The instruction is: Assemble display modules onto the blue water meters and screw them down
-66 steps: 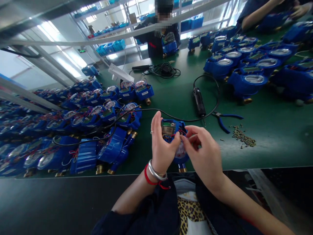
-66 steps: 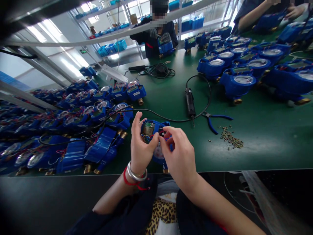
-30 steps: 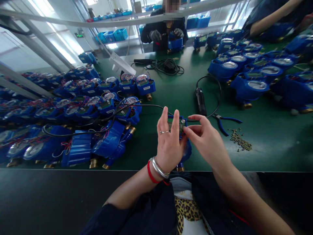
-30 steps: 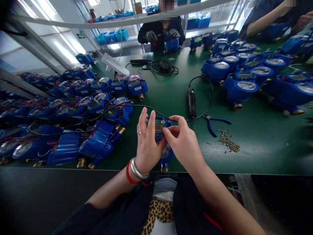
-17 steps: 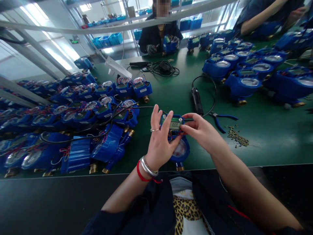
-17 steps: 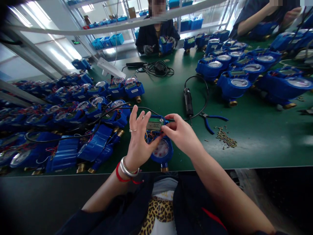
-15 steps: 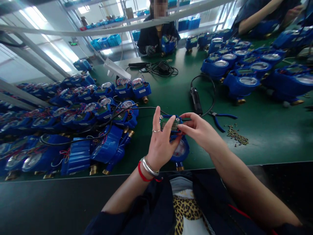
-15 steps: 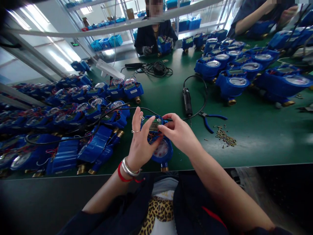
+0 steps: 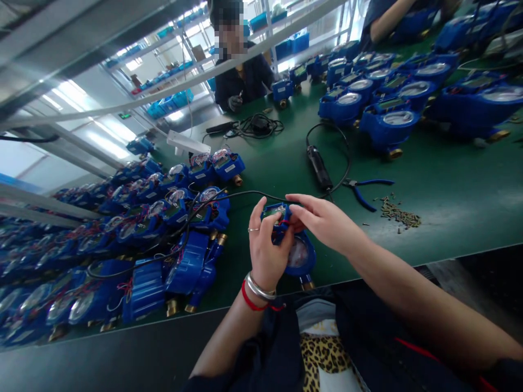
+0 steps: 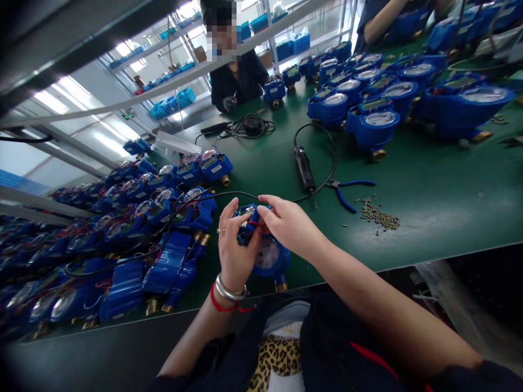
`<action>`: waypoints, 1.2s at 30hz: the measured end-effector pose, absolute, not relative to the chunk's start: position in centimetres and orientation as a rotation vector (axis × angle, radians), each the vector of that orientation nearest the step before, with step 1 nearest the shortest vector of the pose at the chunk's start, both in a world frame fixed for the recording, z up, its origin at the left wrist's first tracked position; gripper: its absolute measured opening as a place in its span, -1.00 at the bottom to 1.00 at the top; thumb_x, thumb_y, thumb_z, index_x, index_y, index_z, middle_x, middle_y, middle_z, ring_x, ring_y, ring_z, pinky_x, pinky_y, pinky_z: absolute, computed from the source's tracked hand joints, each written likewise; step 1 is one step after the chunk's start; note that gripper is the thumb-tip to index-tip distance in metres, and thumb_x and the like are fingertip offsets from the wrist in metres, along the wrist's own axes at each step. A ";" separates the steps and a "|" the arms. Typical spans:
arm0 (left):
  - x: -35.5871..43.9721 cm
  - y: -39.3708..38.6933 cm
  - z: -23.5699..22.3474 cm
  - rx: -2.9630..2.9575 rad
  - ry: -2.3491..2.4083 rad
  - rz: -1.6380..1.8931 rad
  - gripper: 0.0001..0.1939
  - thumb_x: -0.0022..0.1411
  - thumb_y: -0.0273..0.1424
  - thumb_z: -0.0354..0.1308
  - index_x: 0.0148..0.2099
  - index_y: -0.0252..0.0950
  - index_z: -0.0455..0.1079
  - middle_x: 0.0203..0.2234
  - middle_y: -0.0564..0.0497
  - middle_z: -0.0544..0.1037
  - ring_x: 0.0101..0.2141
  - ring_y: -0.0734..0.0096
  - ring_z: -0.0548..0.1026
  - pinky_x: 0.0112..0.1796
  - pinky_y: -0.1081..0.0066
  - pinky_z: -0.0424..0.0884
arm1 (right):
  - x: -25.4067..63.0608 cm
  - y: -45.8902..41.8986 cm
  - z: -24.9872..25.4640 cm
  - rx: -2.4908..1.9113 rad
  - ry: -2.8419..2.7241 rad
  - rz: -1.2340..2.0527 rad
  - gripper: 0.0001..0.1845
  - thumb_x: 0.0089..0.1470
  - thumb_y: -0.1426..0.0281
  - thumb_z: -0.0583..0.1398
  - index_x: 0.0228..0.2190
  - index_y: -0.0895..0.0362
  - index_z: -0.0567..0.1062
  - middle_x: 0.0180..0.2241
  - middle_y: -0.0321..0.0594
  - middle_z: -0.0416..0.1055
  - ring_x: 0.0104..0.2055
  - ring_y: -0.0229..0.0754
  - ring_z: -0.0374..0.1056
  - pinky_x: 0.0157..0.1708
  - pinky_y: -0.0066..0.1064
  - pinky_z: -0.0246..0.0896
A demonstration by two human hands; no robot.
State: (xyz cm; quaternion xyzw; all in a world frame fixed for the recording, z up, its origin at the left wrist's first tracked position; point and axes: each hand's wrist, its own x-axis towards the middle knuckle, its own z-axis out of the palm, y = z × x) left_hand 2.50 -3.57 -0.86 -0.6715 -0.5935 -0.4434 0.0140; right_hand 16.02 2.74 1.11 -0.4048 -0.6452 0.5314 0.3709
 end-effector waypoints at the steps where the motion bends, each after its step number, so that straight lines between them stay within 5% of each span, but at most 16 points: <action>1: 2.6 -3.6 -0.9 -2.091 -1.845 -1.382 -0.75 0.19 -0.45 0.17 -0.06 -0.28 0.31 0.19 -0.20 0.23 0.20 0.14 0.23 0.13 -0.02 0.25 | 16.1 2.7 1.1 -1.043 -1.663 1.343 -0.63 0.18 0.34 0.08 0.01 0.11 0.43 -0.35 -0.21 0.55 -0.41 -0.17 0.49 -0.42 -0.31 0.44; 11: 2.9 -3.7 -1.2 -2.094 -1.789 -1.299 -0.70 0.18 -0.38 0.21 -0.04 -0.29 0.31 0.24 -0.22 0.16 0.23 0.09 0.17 0.13 -0.03 0.25 | 16.3 1.5 2.5 -1.146 -1.766 1.259 -0.43 0.10 0.20 0.19 0.08 0.22 0.36 -0.41 -0.21 0.54 -0.36 -0.13 0.46 -0.39 -0.33 0.35; 21: 3.1 -3.8 -0.8 -2.146 -1.750 -1.194 -0.64 0.21 -0.41 0.16 0.06 -0.28 0.27 0.27 -0.21 0.07 0.27 0.05 0.07 0.17 -0.04 0.18 | 16.5 2.0 0.7 -1.072 -1.600 1.446 -0.61 0.05 0.32 0.23 -0.06 0.15 0.46 -0.33 -0.20 0.55 -0.30 -0.13 0.47 -0.27 -0.28 0.39; 28: -0.4 -4.9 -0.8 -2.238 -1.714 -1.444 -0.26 0.13 -0.24 0.25 0.27 -0.22 0.02 0.31 -0.23 -0.05 0.26 0.00 0.10 0.15 -0.01 0.23 | 17.4 3.2 1.0 -1.078 -1.436 1.667 -0.65 0.02 0.36 0.27 -0.11 0.16 0.49 -0.36 -0.21 0.55 -0.36 -0.20 0.47 -0.28 -0.34 0.40; 33: -1.8 -6.7 -1.6 -2.153 -1.866 -1.521 -0.58 0.15 -0.26 0.25 0.02 -0.25 0.26 0.05 -0.14 0.34 0.07 0.17 0.34 0.08 0.10 0.32 | 18.0 3.9 0.8 -1.143 -1.435 1.673 -0.64 -0.03 0.29 0.31 -0.16 0.15 0.54 -0.30 -0.18 0.55 -0.37 -0.21 0.46 -0.28 -0.34 0.40; 36: -1.4 -6.9 -1.8 -2.147 -1.975 -1.454 -0.59 0.10 -0.19 0.28 -0.08 -0.27 0.27 -0.12 -0.09 0.42 -0.04 0.22 0.39 0.03 0.15 0.33 | 18.1 3.9 0.5 -1.156 -1.417 1.657 -0.60 -0.05 0.26 0.33 -0.15 0.13 0.55 -0.22 -0.16 0.54 -0.35 -0.21 0.46 -0.27 -0.33 0.41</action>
